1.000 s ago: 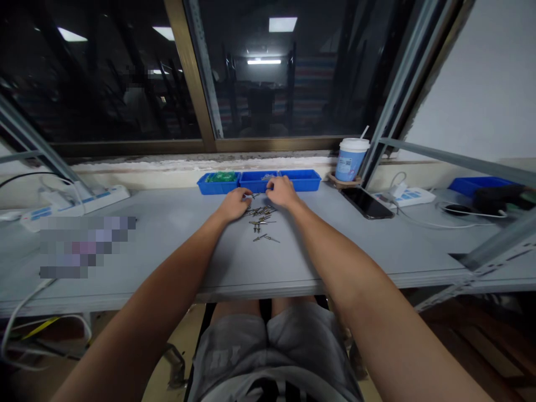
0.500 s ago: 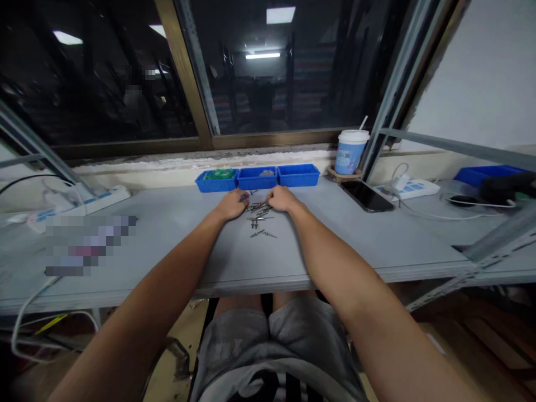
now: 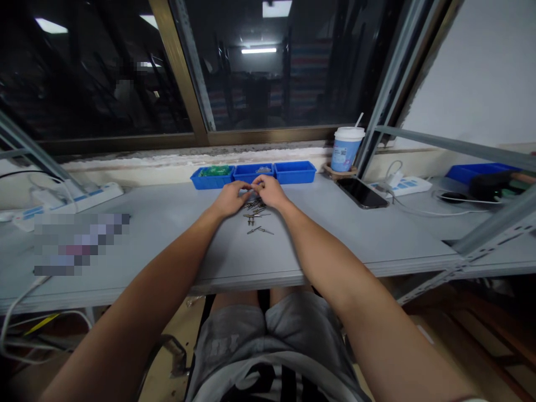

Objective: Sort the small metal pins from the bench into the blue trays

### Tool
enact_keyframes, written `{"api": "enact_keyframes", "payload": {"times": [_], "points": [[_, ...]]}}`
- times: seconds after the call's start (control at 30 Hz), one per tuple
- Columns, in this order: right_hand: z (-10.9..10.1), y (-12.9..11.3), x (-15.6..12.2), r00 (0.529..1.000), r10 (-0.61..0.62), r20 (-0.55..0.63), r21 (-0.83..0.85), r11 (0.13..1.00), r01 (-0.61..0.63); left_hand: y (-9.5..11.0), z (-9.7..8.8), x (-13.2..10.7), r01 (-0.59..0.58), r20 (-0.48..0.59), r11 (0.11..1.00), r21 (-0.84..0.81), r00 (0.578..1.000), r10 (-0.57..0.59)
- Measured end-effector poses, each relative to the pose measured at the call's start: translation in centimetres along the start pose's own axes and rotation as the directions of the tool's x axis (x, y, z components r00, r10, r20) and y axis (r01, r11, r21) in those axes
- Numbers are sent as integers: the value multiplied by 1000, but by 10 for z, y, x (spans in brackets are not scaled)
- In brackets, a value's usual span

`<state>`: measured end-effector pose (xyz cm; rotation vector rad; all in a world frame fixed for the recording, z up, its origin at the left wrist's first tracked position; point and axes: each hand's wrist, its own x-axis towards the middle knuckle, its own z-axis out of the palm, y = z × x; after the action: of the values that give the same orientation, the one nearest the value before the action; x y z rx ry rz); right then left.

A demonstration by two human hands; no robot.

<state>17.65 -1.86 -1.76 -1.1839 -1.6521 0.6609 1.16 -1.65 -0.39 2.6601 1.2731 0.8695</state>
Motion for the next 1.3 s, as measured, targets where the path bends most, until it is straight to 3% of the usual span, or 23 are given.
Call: {"api": "enact_keyframes", "payload": {"times": [0.33, 0.5, 0.8, 1.0, 1.13, 1.3], "points": [[1, -4, -1, 997, 17, -76, 56, 998, -13, 6, 0, 1, -27, -31, 995, -91, 999, 24], [4, -2, 2, 996, 28, -84, 83, 996, -21, 4, 2, 3, -56, -37, 998, -39, 998, 55], [2, -4, 2, 993, -55, -108, 171, 983, 73, 4, 0, 3, 105, -31, 982, 160, 994, -101], [0, -3, 0, 996, -27, -85, 213, 976, 44, 4, -2, 2, 95, 3, 987, 134, 995, -96], [-2, -1, -1, 987, -28, -159, 117, 992, 47, 4, -1, 2, 104, -27, 991, 85, 994, -102], [-13, 8, -1, 946, -63, -317, -215, 977, -7, -1, 1, 0, 185, -87, 979, 86, 980, -177]]}}
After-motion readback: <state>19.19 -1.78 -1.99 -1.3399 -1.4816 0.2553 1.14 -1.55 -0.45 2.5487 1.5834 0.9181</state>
